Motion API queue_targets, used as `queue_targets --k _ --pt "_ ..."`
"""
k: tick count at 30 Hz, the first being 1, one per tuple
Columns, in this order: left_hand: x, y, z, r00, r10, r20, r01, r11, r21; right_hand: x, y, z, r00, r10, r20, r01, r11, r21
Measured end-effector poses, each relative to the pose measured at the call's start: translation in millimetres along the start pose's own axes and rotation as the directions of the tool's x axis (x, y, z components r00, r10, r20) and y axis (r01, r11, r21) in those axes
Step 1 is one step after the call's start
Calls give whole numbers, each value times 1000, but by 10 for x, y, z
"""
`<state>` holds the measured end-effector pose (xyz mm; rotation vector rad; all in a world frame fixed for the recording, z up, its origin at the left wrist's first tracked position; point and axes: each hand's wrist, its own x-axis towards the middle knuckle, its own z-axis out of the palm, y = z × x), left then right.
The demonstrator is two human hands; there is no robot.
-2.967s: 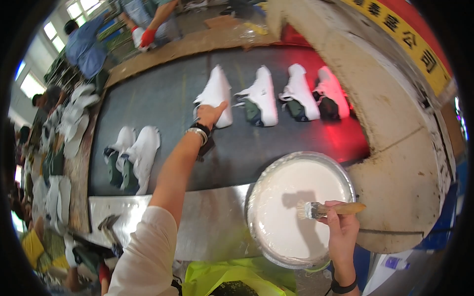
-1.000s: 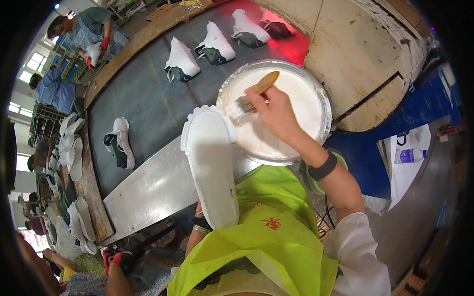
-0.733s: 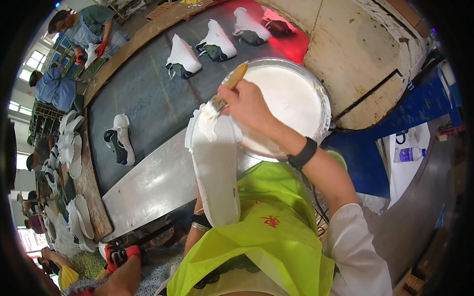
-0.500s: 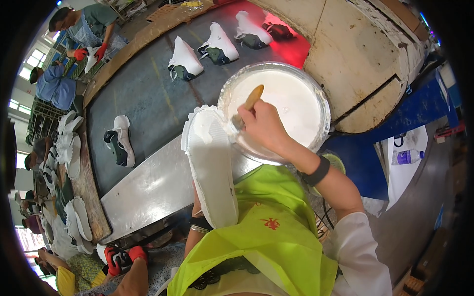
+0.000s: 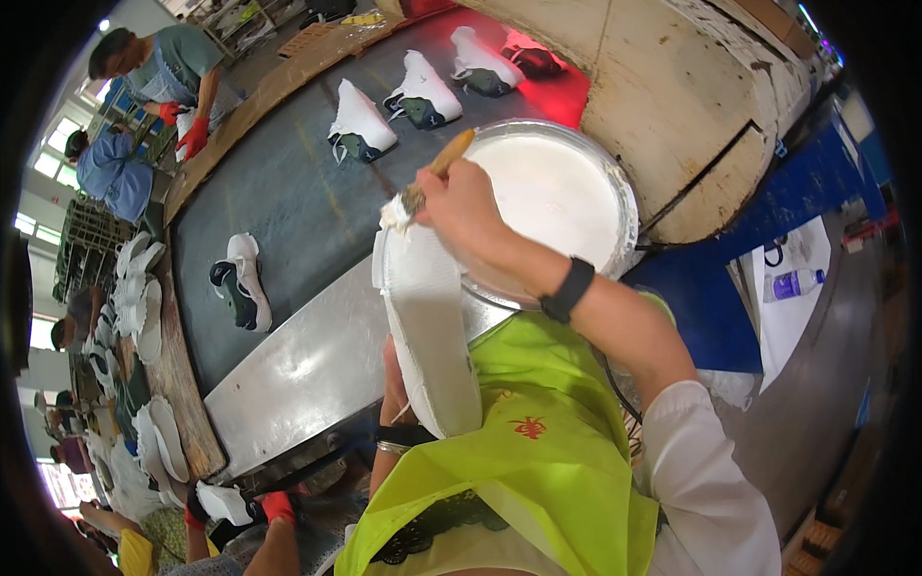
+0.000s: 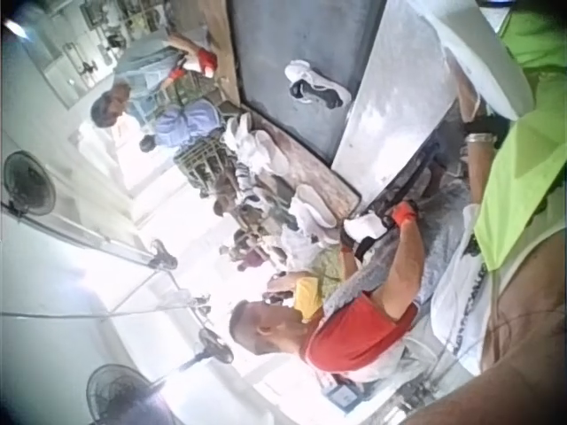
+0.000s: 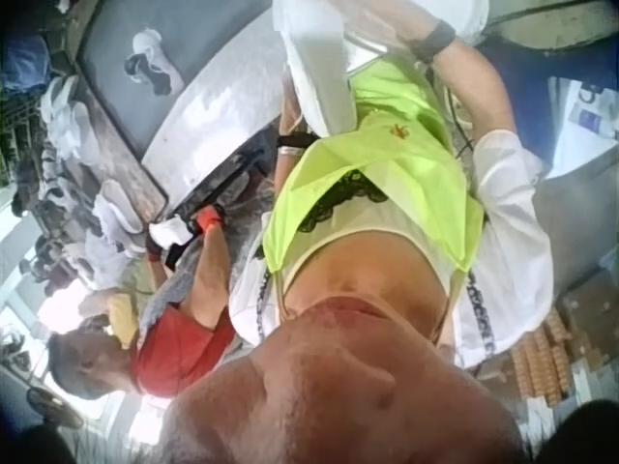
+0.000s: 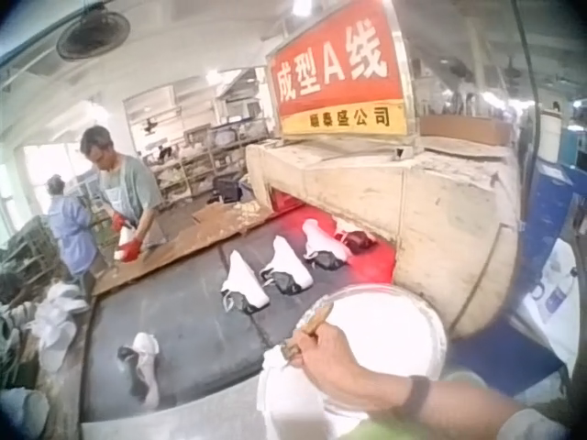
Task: Applying white adhesive to the bottom of shoe soles using a brush on an assembly line.
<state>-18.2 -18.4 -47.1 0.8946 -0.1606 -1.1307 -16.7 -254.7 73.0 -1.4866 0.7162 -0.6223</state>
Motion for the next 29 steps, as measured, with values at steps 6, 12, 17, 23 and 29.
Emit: queue_targets --k 6,12,17,23,29 --pt "-144 121 167 999 -40 35 44 992 -116 320 226 -318 997 -25 -73 11 982 -186" --pt "-12 105 44 994 -105 -35 103 993 -64 -103 0 -182 975 -221 -3 213 946 -244" --pt "-74 57 89 995 -104 -6 101 981 -168 -498 -282 -23 955 -260 143 289 923 -253" --pt "-76 59 109 996 -84 38 90 971 -223 -620 -531 -221 914 -89 395 268 864 -427" --pt "22 60 117 997 -55 47 59 995 -85 -394 -490 -199 846 -362 392 503 785 -361"
